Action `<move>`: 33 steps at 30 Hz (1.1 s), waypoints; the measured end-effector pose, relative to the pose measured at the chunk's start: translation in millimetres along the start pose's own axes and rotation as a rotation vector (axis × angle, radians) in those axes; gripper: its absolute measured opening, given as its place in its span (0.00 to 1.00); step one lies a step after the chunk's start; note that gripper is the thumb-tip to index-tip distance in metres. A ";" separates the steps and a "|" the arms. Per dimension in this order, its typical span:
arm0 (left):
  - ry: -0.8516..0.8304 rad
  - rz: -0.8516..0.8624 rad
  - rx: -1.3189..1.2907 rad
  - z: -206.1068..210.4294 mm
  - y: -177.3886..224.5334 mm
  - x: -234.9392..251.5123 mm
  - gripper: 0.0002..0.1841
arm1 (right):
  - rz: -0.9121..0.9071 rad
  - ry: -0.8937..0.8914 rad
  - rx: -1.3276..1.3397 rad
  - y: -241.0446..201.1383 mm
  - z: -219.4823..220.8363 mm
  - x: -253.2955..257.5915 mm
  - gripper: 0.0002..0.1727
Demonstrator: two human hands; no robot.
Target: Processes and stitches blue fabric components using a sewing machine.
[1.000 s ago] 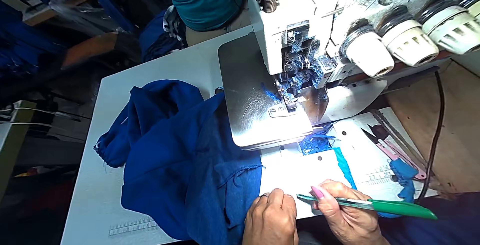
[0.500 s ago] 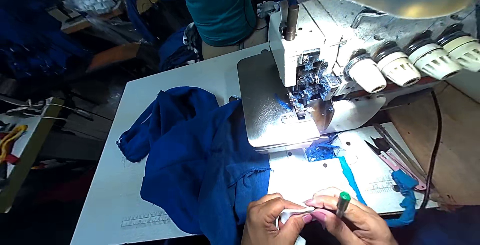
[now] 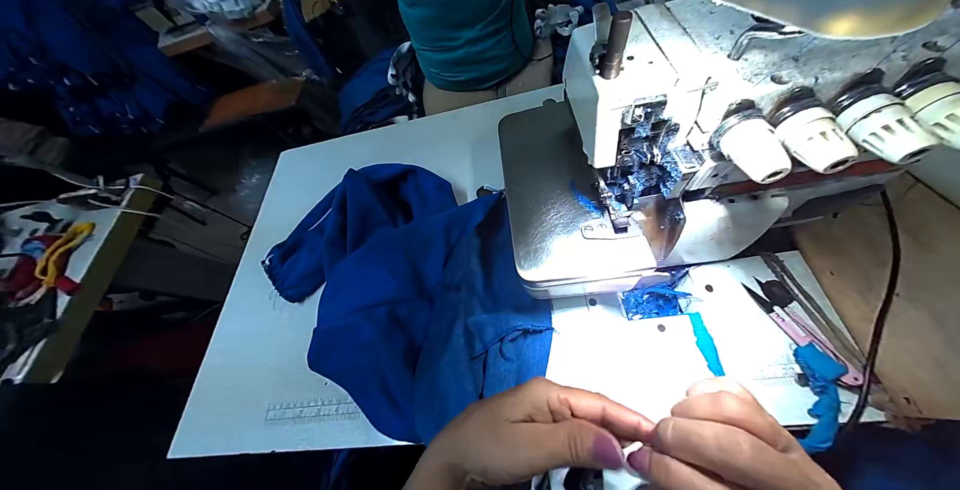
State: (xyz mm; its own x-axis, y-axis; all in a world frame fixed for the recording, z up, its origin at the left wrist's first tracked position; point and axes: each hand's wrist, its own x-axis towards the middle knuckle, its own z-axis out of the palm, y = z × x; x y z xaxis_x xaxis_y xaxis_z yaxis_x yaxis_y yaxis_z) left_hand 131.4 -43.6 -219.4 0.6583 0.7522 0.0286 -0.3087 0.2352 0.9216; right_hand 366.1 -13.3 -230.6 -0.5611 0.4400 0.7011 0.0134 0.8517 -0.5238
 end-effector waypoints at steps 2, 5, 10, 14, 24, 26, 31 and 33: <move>-0.027 0.028 -0.099 0.2 -0.7 7.3 0.12 | -0.073 0.001 -0.029 2.5 -3.3 5.6 0.05; 0.102 0.081 -0.122 5.4 -1.8 11.7 0.08 | -0.105 0.042 -0.065 7.6 -5.1 8.2 0.07; 0.592 0.463 0.216 24.7 -9.8 12.9 0.04 | 0.312 0.240 0.168 7.1 9.7 6.3 0.21; 0.793 0.692 0.523 38.8 -15.3 20.0 0.04 | 0.491 0.182 0.433 -10.4 37.8 5.3 0.36; 1.352 0.848 0.344 -0.5 19.2 -21.3 0.06 | 0.621 -0.191 0.436 -1.9 5.8 -31.8 0.10; 1.477 0.835 0.212 -9.4 12.6 -21.8 0.13 | 0.677 -0.232 0.389 2.1 -4.3 -38.0 0.09; 1.668 0.704 -0.027 -22.2 -3.9 -22.3 0.13 | 0.928 -0.013 0.621 -4.9 -15.2 -35.0 0.10; 1.700 0.687 -0.140 -23.9 -7.3 -21.8 0.12 | 0.996 0.116 0.637 -6.5 -11.0 -35.8 0.10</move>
State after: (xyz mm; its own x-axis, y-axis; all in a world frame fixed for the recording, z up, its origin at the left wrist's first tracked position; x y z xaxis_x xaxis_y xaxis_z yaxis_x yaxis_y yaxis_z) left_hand 102.9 -46.9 -236.0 -0.8900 0.4408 -0.1166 -0.2983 -0.3697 0.8800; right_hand 395.2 -31.5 -247.0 -0.4580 0.8796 -0.1285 -0.0316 -0.1606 -0.9865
